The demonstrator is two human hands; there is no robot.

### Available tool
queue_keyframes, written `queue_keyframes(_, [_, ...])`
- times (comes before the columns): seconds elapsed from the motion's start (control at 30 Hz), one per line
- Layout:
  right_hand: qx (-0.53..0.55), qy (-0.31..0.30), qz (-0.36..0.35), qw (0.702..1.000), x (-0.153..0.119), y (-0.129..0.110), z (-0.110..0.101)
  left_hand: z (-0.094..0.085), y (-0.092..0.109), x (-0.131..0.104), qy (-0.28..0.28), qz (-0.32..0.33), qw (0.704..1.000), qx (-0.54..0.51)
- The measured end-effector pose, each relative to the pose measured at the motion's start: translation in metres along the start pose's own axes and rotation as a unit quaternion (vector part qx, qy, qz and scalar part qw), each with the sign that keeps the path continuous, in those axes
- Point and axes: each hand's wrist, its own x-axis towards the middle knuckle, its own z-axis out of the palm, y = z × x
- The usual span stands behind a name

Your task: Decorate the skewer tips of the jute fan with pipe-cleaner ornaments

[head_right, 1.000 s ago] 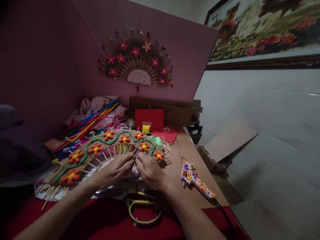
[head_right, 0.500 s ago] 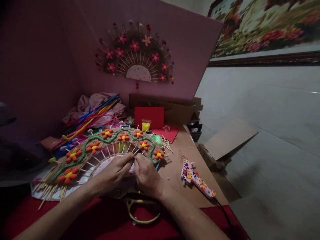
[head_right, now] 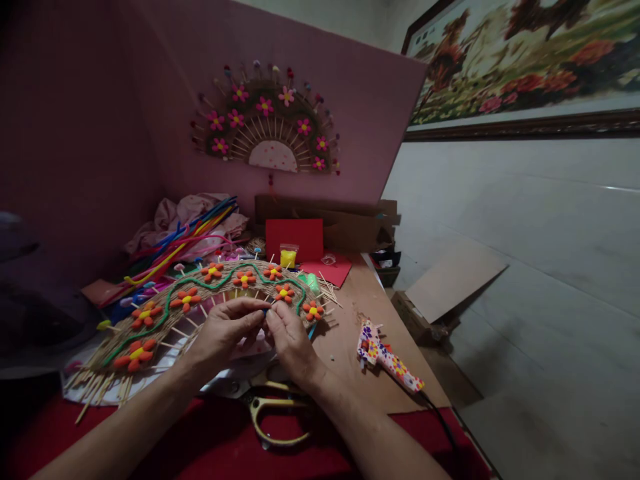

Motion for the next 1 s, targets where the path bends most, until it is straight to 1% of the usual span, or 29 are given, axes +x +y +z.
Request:
queue_keyframes(0.1, [0.045, -0.001, 0.011, 0.999, 0.0, -0.001, 0.002, 0.0, -0.003, 0.0, 0.014, -0.036, 0.997, -0.065])
queue_keyframes(0.2, [0.061, -0.007, 0.013, 0.998, 0.0, -0.001, 0.003, 0.0, -0.002, -0.001, 0.017, -0.052, 0.994, -0.096])
queue_keyframes(0.33, [0.048, -0.013, 0.012, 0.999, -0.001, 0.001, 0.003, 0.002, 0.002, -0.002, 0.007, -0.079, 0.989, -0.122])
queue_keyframes(0.47, [0.016, -0.011, 0.004, 1.0, -0.002, 0.004, 0.001, 0.002, 0.004, -0.003, 0.003, -0.108, 0.986, -0.123])
queue_keyframes(0.57, [0.033, 0.0, 0.007, 0.999, -0.001, 0.003, 0.001, -0.001, 0.001, -0.002, 0.012, -0.086, 0.991, -0.102])
queue_keyframes(0.7, [0.11, 0.005, 0.047, 0.993, 0.0, -0.001, 0.003, -0.007, -0.006, 0.002, 0.0, -0.045, 0.997, -0.064])
queue_keyframes(0.77, [0.133, 0.005, 0.058, 0.989, 0.001, -0.002, 0.003, -0.008, -0.007, 0.003, -0.009, -0.045, 0.997, -0.06])
queue_keyframes(0.87, [0.153, -0.004, 0.061, 0.986, 0.001, 0.0, 0.002, -0.007, -0.004, 0.002, -0.003, -0.052, 0.996, -0.07])
queue_keyframes(1.0, [0.137, -0.003, 0.047, 0.989, 0.0, 0.004, 0.002, -0.003, -0.001, -0.001, 0.001, -0.071, 0.993, -0.089])
